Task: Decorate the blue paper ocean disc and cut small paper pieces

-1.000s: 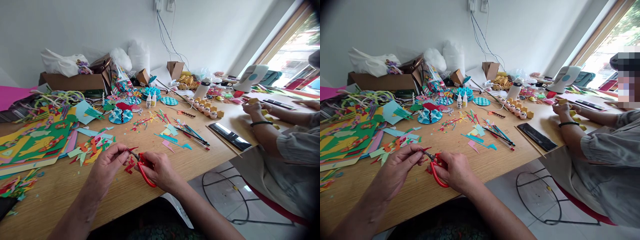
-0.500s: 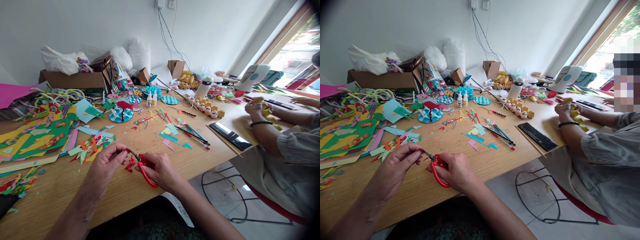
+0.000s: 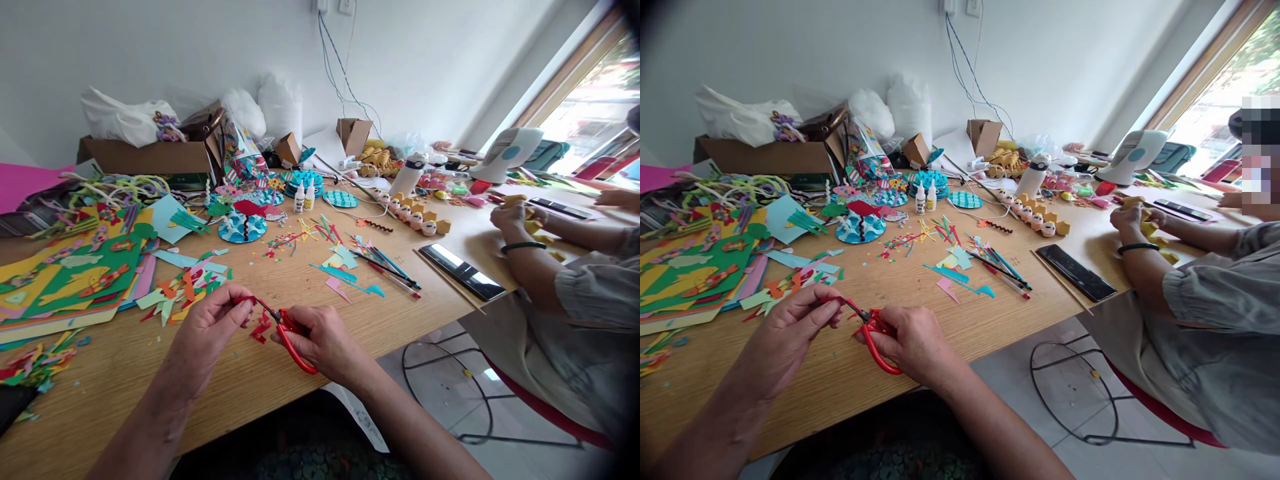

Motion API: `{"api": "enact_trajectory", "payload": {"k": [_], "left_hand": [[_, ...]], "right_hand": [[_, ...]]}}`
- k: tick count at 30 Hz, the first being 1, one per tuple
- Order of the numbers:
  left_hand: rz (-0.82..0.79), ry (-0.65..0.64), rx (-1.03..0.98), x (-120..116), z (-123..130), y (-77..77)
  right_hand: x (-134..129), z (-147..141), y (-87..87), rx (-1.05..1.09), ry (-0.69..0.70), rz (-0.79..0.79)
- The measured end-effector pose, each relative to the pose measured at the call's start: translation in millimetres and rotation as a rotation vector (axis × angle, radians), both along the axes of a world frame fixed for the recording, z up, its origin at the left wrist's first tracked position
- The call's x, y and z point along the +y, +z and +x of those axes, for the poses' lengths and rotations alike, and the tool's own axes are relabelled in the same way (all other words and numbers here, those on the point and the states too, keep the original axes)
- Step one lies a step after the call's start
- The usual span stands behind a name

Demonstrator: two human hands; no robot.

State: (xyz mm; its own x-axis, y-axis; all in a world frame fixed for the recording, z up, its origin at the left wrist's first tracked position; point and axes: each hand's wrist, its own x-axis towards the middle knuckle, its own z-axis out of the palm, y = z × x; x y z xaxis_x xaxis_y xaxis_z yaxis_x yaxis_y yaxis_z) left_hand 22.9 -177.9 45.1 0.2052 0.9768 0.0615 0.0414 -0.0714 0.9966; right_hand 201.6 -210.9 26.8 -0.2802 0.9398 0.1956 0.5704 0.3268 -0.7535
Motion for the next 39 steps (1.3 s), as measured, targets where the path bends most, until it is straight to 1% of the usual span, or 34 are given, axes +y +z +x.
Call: {"api": "enact_trajectory", "payload": {"k": [5, 10, 13, 23, 34, 39], "left_hand": [[0.004, -0.008, 0.013, -0.9, -1.3, -0.4], [0.019, -0.069, 0.043, -2.2, -1.1, 0.9], [0.017, -0.082, 0.048, -2.6, 0.3, 2.1], [0.019, -0.072, 0.074, -2.2, 0.8, 4.4], [-0.045, -0.056, 0.013, -4.2, -2.7, 3.1], [-0.034, -0.014, -0.007, -5.6, -3.4, 2.2]], "right_hand": [[-0.4, -1.6, 0.6, -0.018, -0.010, 0.012], [-1.6, -4.0, 6.0, -0.041, -0.004, 0.012], [-1.9, -4.1, 7.0, -0.050, -0.007, 0.010], [-2.6, -1.8, 1.0, -0.011, 0.004, 0.005], [-2.6, -1.6, 2.8, -0.016, 0.000, 0.007], [-2.4, -2.1, 3.1, -0.026, 0.001, 0.009]]}}
